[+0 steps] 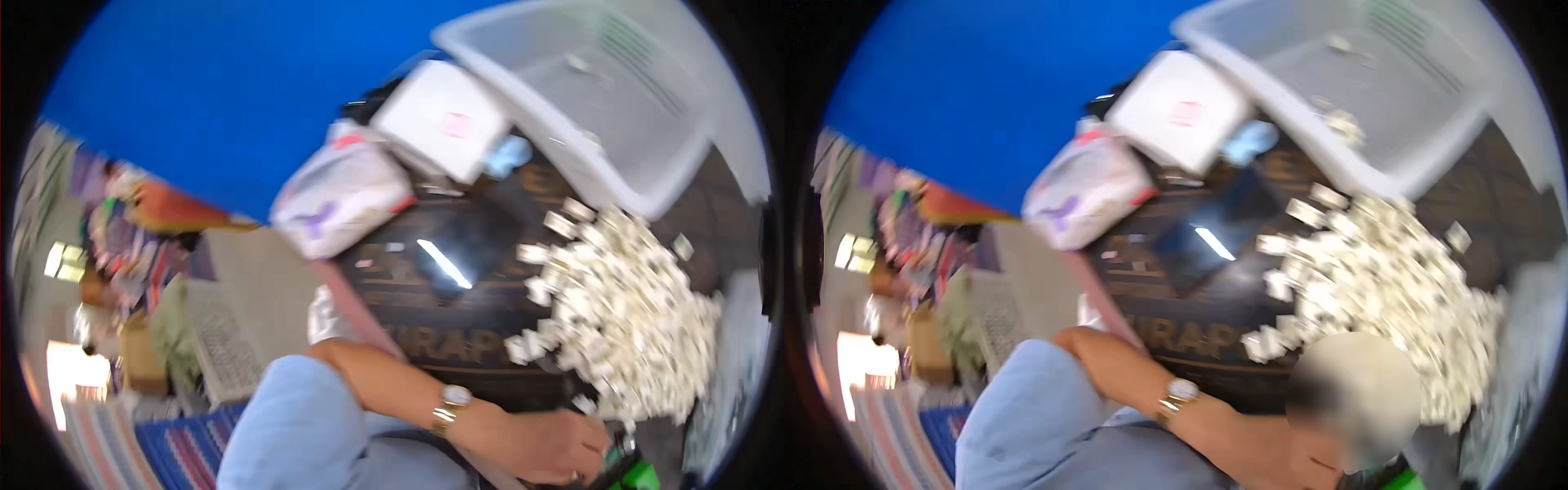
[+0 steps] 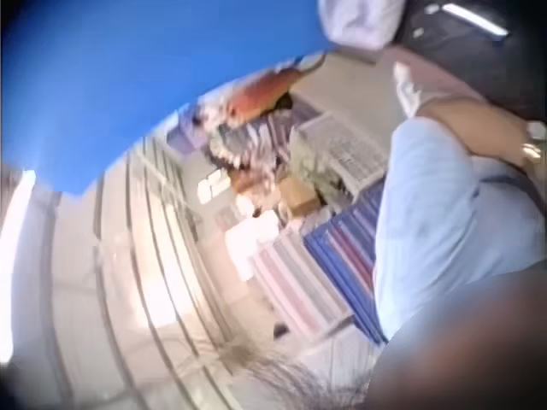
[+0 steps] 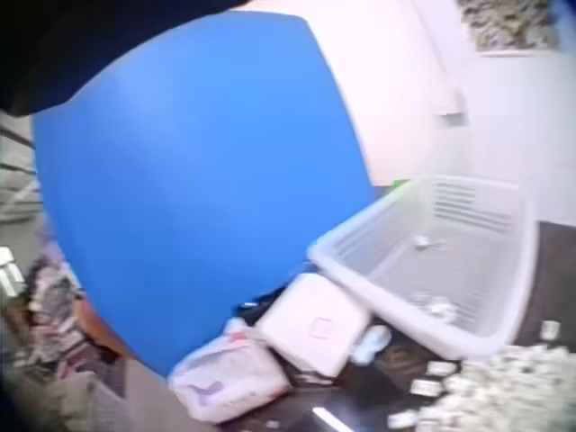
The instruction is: Assemble small electronic components into white plastic housings using an electric screwdriver.
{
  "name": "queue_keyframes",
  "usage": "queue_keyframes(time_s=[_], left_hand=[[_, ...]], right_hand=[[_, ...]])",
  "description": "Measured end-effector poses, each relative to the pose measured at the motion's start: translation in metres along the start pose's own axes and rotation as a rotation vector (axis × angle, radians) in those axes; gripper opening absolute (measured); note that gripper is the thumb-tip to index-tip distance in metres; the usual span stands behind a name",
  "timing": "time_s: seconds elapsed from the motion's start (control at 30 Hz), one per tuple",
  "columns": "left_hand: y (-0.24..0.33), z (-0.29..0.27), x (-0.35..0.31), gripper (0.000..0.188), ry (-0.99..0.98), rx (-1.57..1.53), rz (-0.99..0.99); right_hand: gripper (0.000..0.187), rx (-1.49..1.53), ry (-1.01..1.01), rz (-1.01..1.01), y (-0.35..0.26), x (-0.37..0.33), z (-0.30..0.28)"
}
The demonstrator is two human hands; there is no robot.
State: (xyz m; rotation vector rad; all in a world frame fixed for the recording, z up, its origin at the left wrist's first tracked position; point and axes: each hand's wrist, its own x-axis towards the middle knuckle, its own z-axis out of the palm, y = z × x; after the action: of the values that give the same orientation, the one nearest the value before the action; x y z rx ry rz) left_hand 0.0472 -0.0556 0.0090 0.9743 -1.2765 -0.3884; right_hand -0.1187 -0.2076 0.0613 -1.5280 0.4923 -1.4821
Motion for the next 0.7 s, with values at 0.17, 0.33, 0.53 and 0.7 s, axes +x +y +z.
queue_keyframes(time_s=[0.17, 0.33, 0.53, 0.7], left_hand=[[0.013, -0.037, 0.018, 0.027, -0.037, -0.056, -0.416], [0.002, -0.041, 0.017, 0.035, 0.051, -0.088, -0.527], [-0.004, -0.033, 0.024, 0.042, -0.253, 0.49, -0.023], [0.001, -0.035, 0.019, 0.054, -0.282, 0.738, -0.025]], right_hand=[[0.101, -0.093, 0.091, 0.107, -0.001, -0.007, 0.021], [0.096, 0.252, -0.046, 0.125, -0.003, -0.009, 0.051], [0.077, 0.222, -0.323, 0.083, -0.001, 0.011, 0.081], [0.083, 0.41, -0.321, 0.137, 0.0, 0.014, 0.079]])
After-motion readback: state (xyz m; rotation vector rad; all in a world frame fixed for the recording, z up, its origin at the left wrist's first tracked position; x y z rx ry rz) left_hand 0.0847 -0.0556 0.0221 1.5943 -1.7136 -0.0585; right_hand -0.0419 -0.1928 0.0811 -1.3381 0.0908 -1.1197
